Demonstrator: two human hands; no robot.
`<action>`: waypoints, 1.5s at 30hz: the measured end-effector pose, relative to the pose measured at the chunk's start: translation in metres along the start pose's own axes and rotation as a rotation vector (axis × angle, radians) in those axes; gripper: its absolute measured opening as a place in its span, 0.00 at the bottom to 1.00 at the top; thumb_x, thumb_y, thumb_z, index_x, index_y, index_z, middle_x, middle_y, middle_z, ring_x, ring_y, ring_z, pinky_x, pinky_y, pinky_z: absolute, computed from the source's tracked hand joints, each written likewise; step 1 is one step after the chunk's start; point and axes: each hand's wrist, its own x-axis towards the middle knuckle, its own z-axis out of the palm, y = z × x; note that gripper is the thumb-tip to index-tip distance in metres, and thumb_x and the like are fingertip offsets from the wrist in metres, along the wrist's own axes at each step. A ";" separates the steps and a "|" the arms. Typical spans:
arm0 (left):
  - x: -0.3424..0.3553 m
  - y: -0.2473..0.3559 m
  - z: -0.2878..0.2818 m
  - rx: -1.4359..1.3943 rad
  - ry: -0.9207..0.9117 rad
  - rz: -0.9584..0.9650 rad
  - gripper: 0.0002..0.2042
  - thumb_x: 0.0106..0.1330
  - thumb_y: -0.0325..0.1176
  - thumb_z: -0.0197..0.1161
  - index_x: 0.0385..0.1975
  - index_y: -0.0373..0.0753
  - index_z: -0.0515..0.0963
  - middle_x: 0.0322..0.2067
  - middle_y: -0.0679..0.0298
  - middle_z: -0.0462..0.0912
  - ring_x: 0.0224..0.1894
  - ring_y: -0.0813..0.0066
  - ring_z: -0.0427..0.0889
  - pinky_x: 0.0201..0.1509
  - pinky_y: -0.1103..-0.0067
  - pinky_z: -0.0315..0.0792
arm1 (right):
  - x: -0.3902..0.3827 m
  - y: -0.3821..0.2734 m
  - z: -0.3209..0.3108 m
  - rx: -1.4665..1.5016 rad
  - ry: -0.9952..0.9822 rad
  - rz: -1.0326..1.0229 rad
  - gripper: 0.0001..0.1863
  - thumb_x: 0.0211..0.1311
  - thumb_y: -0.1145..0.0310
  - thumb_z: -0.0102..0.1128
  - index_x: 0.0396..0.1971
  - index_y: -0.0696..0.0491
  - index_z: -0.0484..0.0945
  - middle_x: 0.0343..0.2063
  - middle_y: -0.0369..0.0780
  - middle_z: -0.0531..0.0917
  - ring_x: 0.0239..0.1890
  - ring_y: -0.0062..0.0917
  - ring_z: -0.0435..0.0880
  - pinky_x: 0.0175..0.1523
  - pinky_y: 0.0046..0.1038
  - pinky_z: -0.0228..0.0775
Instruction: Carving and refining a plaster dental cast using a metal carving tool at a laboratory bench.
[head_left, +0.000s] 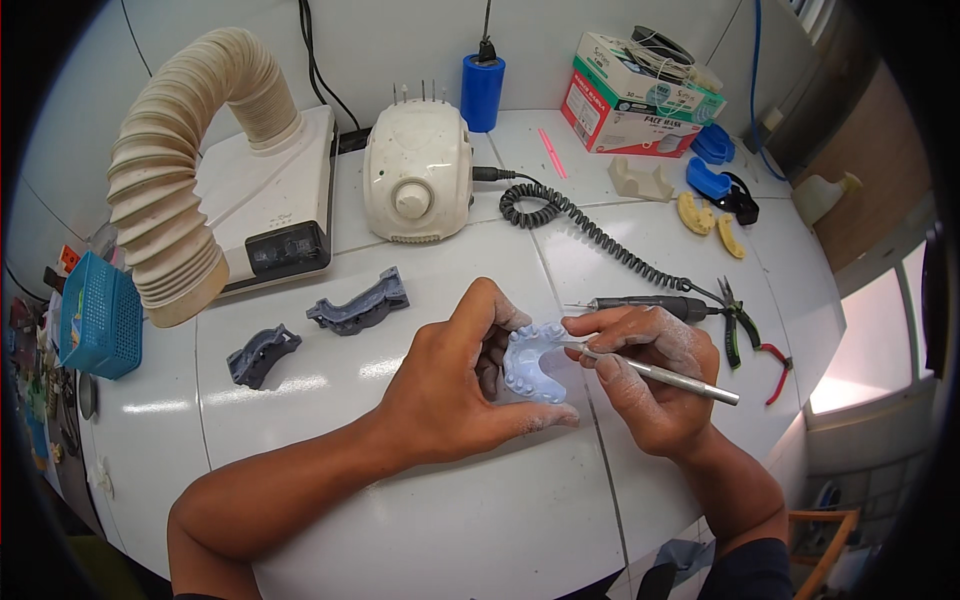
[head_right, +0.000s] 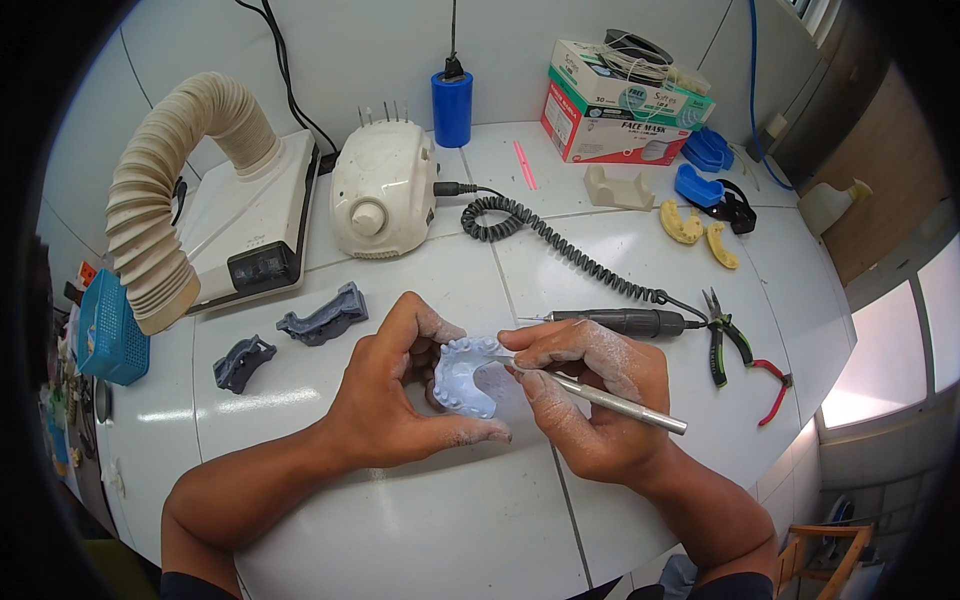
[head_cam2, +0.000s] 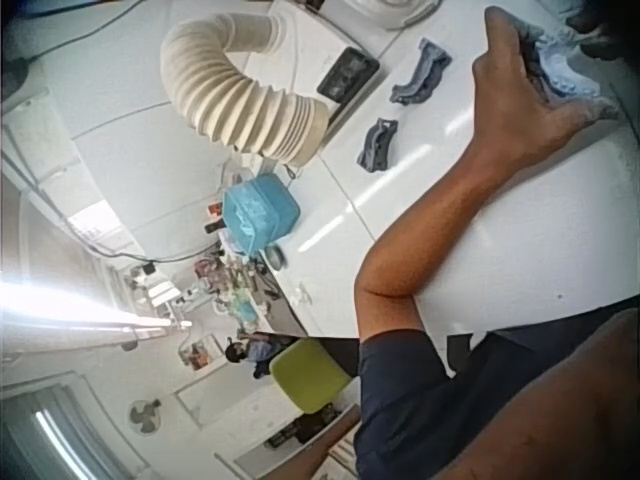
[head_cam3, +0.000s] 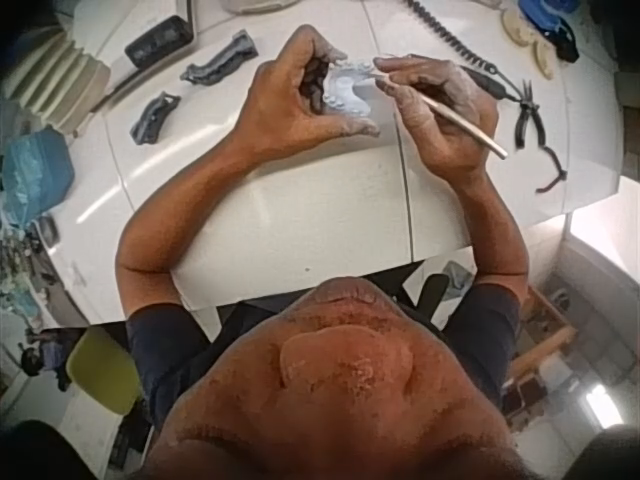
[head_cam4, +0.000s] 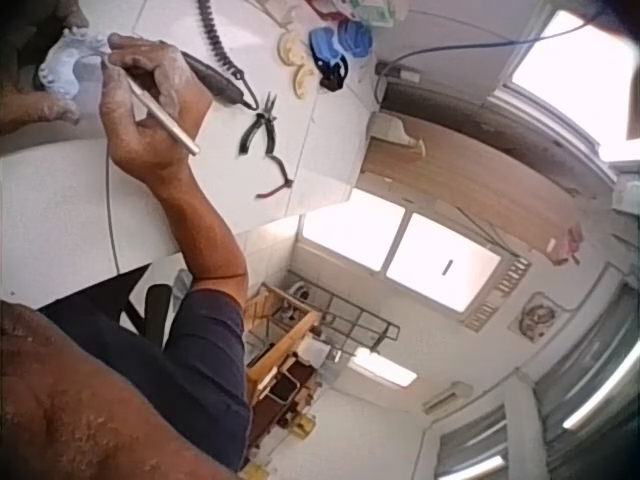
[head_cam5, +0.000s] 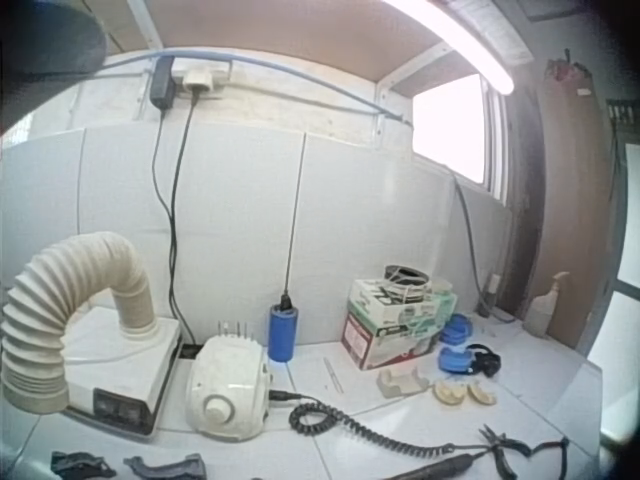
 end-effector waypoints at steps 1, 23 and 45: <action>0.000 0.000 0.000 -0.004 -0.001 0.002 0.36 0.49 0.40 0.90 0.47 0.35 0.67 0.36 0.61 0.81 0.38 0.81 0.83 0.40 0.82 0.76 | 0.000 0.000 0.001 0.000 0.000 0.000 0.07 0.64 0.81 0.64 0.41 0.65 0.81 0.45 0.54 0.88 0.46 0.30 0.91 0.50 0.28 0.86; 0.001 0.012 0.009 0.304 0.112 -0.037 0.31 0.56 0.31 0.81 0.58 0.31 0.74 0.39 0.63 0.82 0.30 0.85 0.73 0.31 0.84 0.70 | 0.008 0.007 -0.009 -0.114 0.158 0.011 0.06 0.69 0.75 0.65 0.40 0.63 0.81 0.29 0.42 0.86 0.31 0.19 0.85 0.39 0.23 0.77; 0.001 0.015 0.010 0.727 0.085 0.220 0.33 0.57 0.26 0.73 0.64 0.27 0.73 0.36 0.56 0.77 0.31 0.66 0.80 0.35 0.74 0.79 | 0.009 0.008 -0.013 -0.119 0.187 -0.092 0.07 0.65 0.74 0.66 0.38 0.62 0.83 0.30 0.46 0.88 0.33 0.28 0.90 0.40 0.29 0.80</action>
